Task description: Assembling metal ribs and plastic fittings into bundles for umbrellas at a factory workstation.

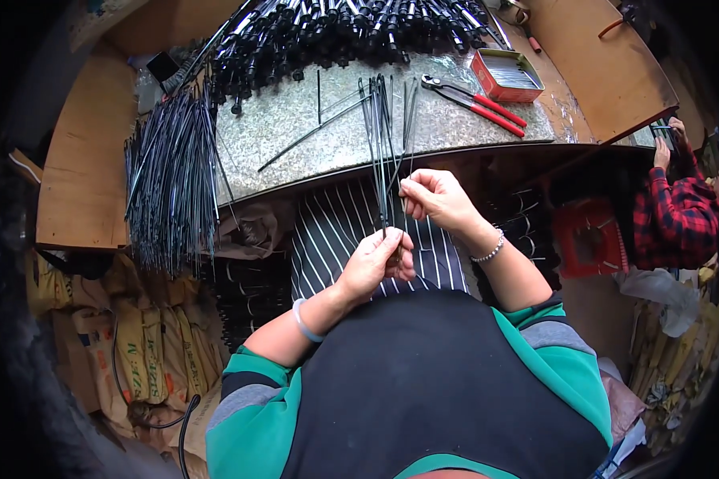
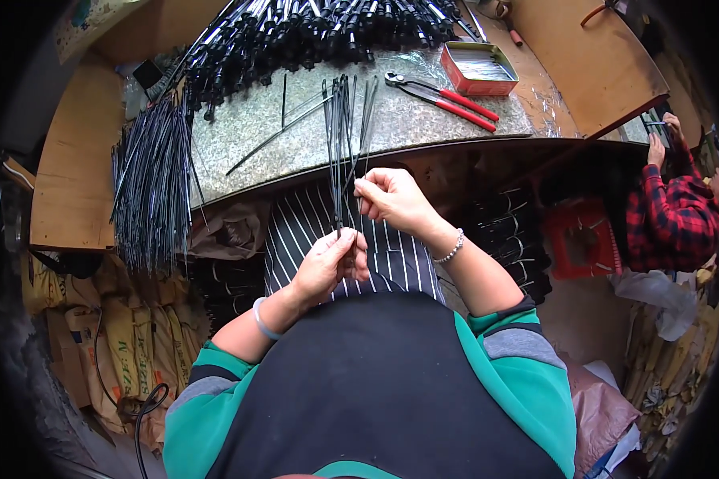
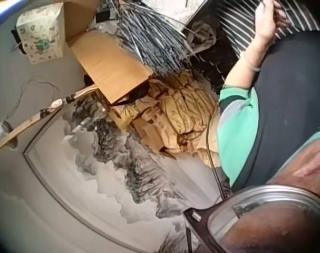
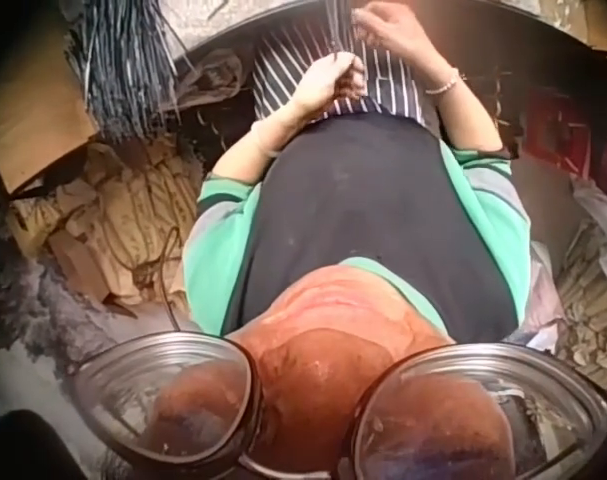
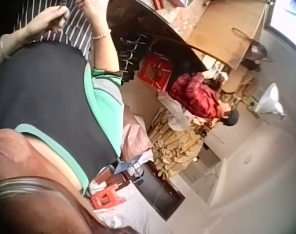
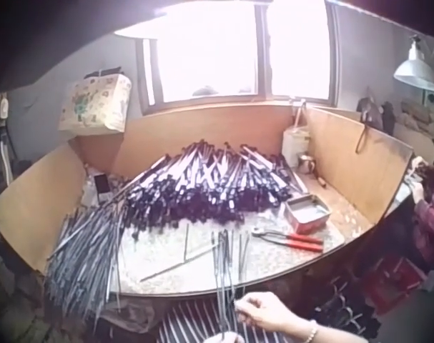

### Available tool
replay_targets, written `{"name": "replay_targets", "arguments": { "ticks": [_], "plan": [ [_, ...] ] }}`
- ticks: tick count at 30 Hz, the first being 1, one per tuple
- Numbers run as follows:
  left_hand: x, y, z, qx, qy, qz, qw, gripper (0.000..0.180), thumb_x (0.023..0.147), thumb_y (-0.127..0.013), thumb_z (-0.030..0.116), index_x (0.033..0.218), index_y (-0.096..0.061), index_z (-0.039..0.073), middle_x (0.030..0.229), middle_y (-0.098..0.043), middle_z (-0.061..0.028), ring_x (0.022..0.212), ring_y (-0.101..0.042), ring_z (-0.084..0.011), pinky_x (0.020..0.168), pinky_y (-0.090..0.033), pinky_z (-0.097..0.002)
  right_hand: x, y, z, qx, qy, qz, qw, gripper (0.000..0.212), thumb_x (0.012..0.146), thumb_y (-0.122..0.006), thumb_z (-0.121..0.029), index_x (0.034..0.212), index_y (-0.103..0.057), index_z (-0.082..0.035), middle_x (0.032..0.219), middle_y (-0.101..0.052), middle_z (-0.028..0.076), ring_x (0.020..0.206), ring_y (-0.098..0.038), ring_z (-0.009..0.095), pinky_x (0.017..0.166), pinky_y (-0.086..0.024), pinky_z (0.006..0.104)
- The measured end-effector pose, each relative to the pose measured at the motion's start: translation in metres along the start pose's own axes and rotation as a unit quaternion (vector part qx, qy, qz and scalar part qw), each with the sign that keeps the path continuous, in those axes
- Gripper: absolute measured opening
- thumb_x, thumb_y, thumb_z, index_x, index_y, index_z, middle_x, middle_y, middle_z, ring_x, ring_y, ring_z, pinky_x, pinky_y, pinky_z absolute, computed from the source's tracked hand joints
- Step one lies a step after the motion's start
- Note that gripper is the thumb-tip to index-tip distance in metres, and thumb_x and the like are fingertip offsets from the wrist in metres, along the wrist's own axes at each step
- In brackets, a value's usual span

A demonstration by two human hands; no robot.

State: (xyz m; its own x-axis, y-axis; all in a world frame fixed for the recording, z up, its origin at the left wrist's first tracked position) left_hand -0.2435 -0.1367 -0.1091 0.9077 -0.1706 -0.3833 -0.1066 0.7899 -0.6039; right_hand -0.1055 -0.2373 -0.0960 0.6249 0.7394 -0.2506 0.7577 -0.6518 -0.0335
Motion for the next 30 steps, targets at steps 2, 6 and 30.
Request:
{"name": "replay_targets", "arguments": {
  "ticks": [2,6,30],
  "plan": [
    [-0.002,-0.003,0.003,-0.026,0.017,0.077,0.997,0.032,0.096,-0.034,0.032,0.1,-0.048,0.004,0.071,-0.053,-0.0042,0.066,-0.058,-0.0154,0.062,-0.051,-0.0268,-0.005,0.002,0.0,0.033,0.025,0.052,0.998,0.021,0.091,-0.049,-0.02,0.08,-0.055,-0.003,0.063,-0.057,0.0,0.049,-0.05,0.005,0.045,-0.042,0.0179],
    [-0.01,0.009,0.004,-0.081,0.026,0.015,0.996,0.036,0.096,-0.031,0.033,0.11,-0.046,0.003,0.074,-0.052,-0.0033,0.071,-0.059,-0.0157,0.065,-0.052,-0.0284,-0.037,0.012,-0.03,0.139,0.09,0.118,0.979,0.015,0.095,-0.04,-0.015,0.093,-0.049,-0.003,0.056,-0.032,-0.004,0.041,-0.027,0.002,0.035,-0.028,0.0174],
    [-0.02,0.018,0.009,0.043,-0.116,0.052,0.991,0.032,0.096,-0.037,0.027,0.082,-0.05,0.001,0.057,-0.045,-0.0031,0.052,-0.052,-0.0128,0.048,-0.044,-0.023,-0.05,-0.004,-0.054,0.11,0.298,0.171,0.933,0.021,0.095,-0.041,-0.014,0.11,-0.045,0.001,0.054,-0.032,-0.005,0.042,-0.026,0.001,0.035,-0.023,0.0161]
  ]
}}
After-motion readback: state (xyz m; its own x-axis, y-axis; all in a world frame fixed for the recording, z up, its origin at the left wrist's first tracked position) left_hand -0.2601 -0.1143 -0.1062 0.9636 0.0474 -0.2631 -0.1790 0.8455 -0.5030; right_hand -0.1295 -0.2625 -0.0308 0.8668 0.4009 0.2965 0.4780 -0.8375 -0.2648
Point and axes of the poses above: each hand's wrist, its own x-axis towards the middle knuckle, its own y-axis out of the back of the hand, z = x × y, the point moved 2 cm from there along x, towards the middle knuckle
